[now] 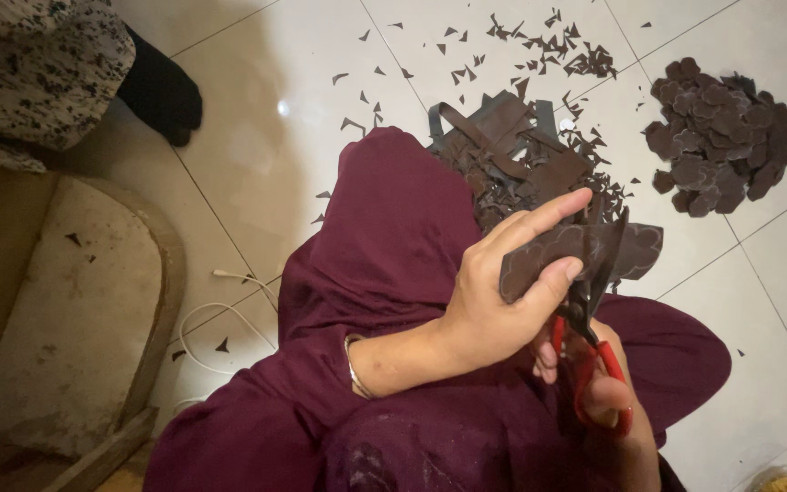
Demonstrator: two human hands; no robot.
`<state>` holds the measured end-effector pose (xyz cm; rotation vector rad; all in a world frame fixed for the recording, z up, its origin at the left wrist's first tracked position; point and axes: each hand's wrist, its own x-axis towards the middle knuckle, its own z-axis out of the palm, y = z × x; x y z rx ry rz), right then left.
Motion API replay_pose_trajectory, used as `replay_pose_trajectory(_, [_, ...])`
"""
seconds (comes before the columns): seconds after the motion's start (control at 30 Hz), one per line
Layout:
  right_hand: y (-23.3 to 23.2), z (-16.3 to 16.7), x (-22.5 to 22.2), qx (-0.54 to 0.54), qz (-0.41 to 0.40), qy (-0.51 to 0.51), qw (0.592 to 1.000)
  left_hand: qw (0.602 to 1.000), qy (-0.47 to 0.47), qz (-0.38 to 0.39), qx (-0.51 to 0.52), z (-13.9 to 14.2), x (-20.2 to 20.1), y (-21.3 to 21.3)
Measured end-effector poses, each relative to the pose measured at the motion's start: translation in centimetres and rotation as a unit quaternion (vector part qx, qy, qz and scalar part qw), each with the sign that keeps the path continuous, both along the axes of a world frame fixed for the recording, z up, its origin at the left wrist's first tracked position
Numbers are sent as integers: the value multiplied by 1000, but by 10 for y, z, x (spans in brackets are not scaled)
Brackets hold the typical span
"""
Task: The person sits on the floor and uses red-handled scissors to cut cloud-shaped pieces from a dark brown sheet. They repeatedly trim the edges of each piece and place the finished shapes into a growing pile on the floor.
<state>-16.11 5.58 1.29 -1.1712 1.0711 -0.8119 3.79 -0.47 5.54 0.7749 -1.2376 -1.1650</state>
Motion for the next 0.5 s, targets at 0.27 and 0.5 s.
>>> replay_pose_trajectory(0.27, [-1,-2,-1,1,7,-14,1000,1000,-5,5,-6,3,1,1])
replay_pose_trajectory(0.5, [4,-6,-2,1,-4,-45,999,1000,-13,4,-15,1,0,1])
